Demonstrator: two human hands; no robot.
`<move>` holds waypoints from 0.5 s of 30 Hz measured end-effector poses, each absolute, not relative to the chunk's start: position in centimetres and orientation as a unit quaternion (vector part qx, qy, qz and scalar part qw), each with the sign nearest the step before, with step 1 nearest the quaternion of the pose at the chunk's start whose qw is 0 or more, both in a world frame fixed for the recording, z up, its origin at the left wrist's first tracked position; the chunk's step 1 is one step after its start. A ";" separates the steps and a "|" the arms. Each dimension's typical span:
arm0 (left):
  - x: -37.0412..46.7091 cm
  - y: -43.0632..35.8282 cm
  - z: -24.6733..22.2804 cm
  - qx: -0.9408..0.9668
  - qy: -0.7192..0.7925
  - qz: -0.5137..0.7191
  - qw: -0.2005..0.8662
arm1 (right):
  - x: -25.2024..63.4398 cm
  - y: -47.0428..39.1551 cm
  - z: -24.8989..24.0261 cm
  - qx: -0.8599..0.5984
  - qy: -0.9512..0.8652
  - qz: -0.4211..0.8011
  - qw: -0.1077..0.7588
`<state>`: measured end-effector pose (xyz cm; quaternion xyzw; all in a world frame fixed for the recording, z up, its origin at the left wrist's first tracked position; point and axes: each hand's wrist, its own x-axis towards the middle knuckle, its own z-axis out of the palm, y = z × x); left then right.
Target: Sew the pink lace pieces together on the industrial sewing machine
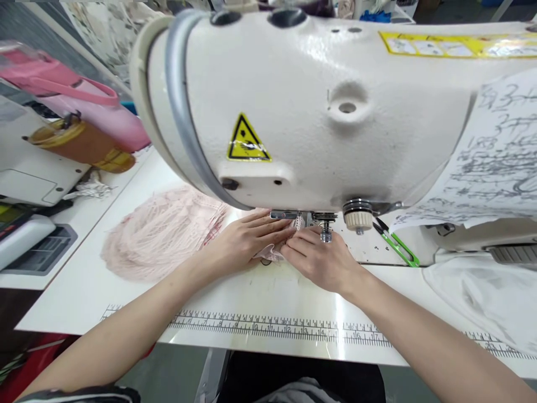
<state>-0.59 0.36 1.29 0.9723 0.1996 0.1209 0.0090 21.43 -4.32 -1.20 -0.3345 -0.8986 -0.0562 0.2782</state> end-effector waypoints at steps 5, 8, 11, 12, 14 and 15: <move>-0.7 0.7 1.1 0.970 0.204 0.130 0.011 | 21.4 -4.2 -1.2 -0.333 -0.900 -0.061 0.275; -0.8 0.8 1.0 0.970 0.205 0.133 0.012 | 21.3 -4.1 -1.4 -0.339 -0.898 -0.060 0.272; -0.7 0.9 0.9 0.969 0.211 0.128 0.012 | 21.3 -4.1 -1.5 -0.349 -0.895 -0.054 0.273; -0.7 0.9 1.0 0.969 0.214 0.126 0.012 | 21.3 -4.0 -1.6 -0.351 -0.894 -0.050 0.276; -0.6 0.8 1.0 0.968 0.220 0.120 0.008 | 21.3 -4.0 -1.6 -0.352 -0.892 -0.044 0.281; -0.6 0.8 1.1 0.968 0.223 0.116 0.004 | 21.3 -4.0 -1.6 -0.352 -0.891 -0.041 0.282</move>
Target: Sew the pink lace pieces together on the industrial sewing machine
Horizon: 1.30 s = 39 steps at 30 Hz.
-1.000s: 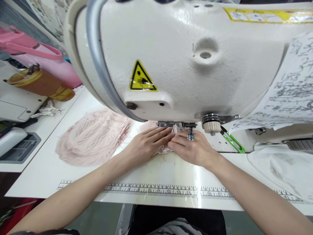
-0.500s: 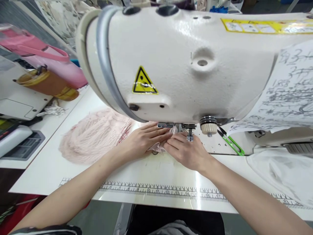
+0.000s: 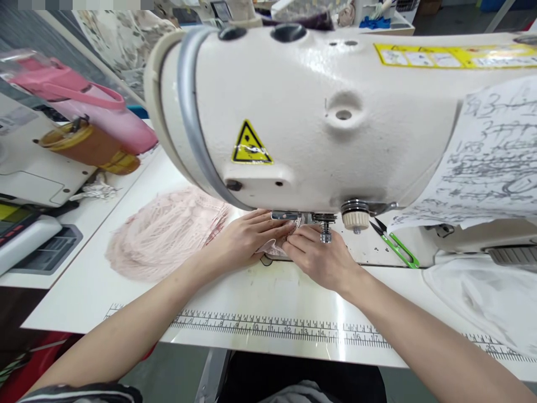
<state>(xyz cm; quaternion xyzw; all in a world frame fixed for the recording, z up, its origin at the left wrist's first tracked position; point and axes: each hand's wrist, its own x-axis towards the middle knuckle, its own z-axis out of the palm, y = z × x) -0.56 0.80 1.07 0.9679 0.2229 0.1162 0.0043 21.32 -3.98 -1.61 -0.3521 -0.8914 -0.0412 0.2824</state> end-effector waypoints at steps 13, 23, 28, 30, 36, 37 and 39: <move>-0.1 0.2 1.0 0.961 0.251 0.117 -0.028 | 22.0 -3.6 -1.5 -0.357 -0.893 -0.032 0.274; 0.1 -0.3 0.4 0.951 0.276 0.127 -0.052 | 22.0 -3.6 -0.6 -0.387 -0.875 -0.118 0.267; 0.4 -0.4 0.2 0.949 0.283 0.129 -0.052 | 22.2 -3.8 -0.7 -0.408 -0.864 -0.130 0.265; 0.4 -0.4 0.3 0.948 0.286 0.128 -0.049 | 22.4 -3.6 -1.0 -0.417 -0.862 -0.096 0.271; 0.5 -0.5 0.5 0.949 0.285 0.127 -0.050 | 22.6 -3.3 -1.3 -0.426 -0.856 -0.065 0.284; 0.6 -0.5 0.5 0.949 0.283 0.129 -0.054 | 22.6 -3.3 -1.2 -0.430 -0.853 -0.072 0.286; 0.7 -0.5 0.6 0.948 0.282 0.132 -0.061 | 22.6 -3.3 -0.9 -0.428 -0.849 -0.085 0.298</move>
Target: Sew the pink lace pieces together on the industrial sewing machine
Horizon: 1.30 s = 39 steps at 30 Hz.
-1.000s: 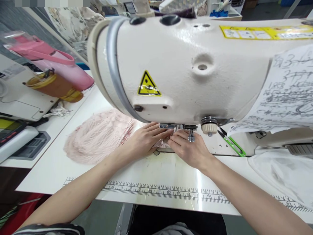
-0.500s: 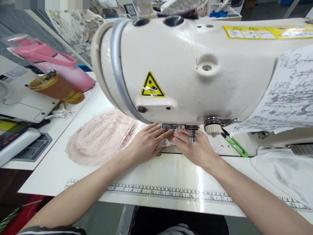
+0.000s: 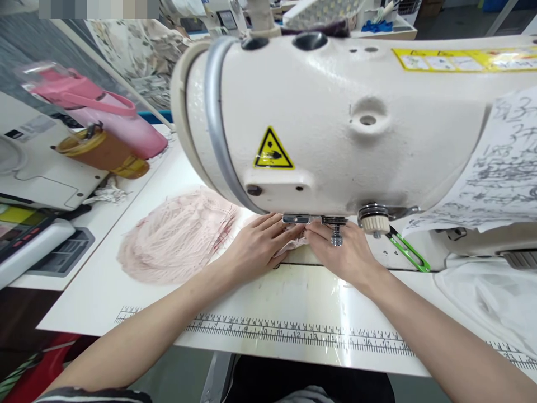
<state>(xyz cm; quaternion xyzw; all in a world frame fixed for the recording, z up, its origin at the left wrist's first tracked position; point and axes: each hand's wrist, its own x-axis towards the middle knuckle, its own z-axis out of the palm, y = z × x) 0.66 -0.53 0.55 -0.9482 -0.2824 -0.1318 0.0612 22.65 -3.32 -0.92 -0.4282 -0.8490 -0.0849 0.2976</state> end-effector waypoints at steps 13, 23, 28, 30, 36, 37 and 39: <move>0.0 -0.4 0.5 -0.958 -0.220 -0.167 0.081 | 22.3 -3.4 -0.4 -0.403 -0.867 -0.138 0.258; -0.7 0.5 0.6 -0.961 -0.206 -0.176 0.062 | 21.6 -3.5 -1.4 -0.376 -0.886 -0.067 0.263; -0.8 0.6 0.6 -0.961 -0.216 -0.165 0.060 | 21.2 -3.6 -1.2 -0.379 -0.883 -0.085 0.264; -0.8 0.6 0.6 -0.961 -0.220 -0.159 0.056 | 21.1 -3.6 -1.3 -0.379 -0.882 -0.081 0.266; -0.8 0.4 0.7 -0.960 -0.227 -0.154 0.057 | 21.2 -3.8 -1.5 -0.378 -0.881 -0.087 0.270; -0.8 0.3 0.7 -0.959 -0.229 -0.154 0.058 | 21.3 -3.8 -1.6 -0.379 -0.880 -0.089 0.271; -0.8 0.3 0.8 -0.958 -0.233 -0.156 0.065 | 21.3 -3.8 -1.7 -0.380 -0.881 -0.089 0.269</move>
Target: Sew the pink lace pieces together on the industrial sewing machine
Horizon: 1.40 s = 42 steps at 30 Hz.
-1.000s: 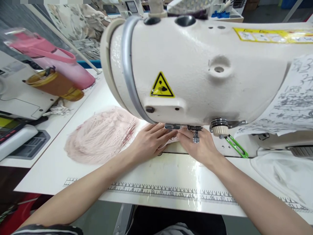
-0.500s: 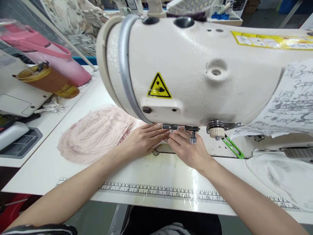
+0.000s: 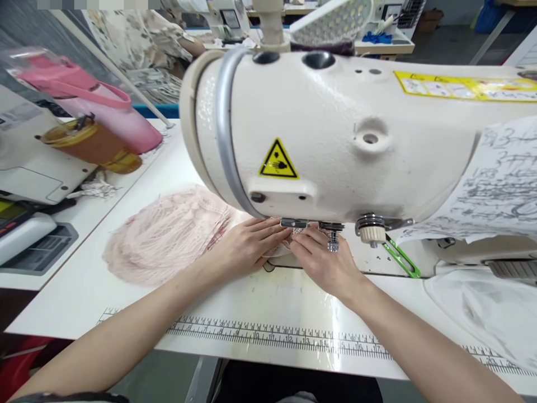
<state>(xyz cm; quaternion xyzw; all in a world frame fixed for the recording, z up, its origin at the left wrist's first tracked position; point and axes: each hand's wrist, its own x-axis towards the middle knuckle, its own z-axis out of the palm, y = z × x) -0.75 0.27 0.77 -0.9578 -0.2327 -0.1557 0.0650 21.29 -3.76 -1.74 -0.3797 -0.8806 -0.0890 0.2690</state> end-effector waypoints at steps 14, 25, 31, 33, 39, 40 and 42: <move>-0.4 -0.7 0.3 -0.950 -0.271 -0.139 0.074 | 21.4 -3.6 -1.2 -0.389 -0.880 -0.079 0.260; 0.6 -1.7 0.2 -0.938 -0.289 -0.138 0.133 | 22.3 -3.4 -1.5 -0.409 -0.875 -0.093 0.241; 0.8 -1.9 0.3 -0.934 -0.293 -0.146 0.142 | 22.2 -4.1 -0.8 -0.470 -0.837 -0.155 0.233; 0.9 -2.0 0.3 -0.932 -0.296 -0.148 0.147 | 22.1 -4.2 -0.6 -0.476 -0.833 -0.164 0.230; 1.1 -2.1 0.3 -0.931 -0.308 -0.135 0.141 | 22.5 -3.6 -0.3 -0.460 -0.836 -0.167 0.247; 1.1 -2.2 0.3 -0.931 -0.311 -0.130 0.140 | 22.6 -3.4 -0.3 -0.451 -0.841 -0.163 0.251; 1.1 -2.2 0.3 -0.931 -0.314 -0.124 0.139 | 22.8 -3.1 -0.4 -0.438 -0.845 -0.161 0.260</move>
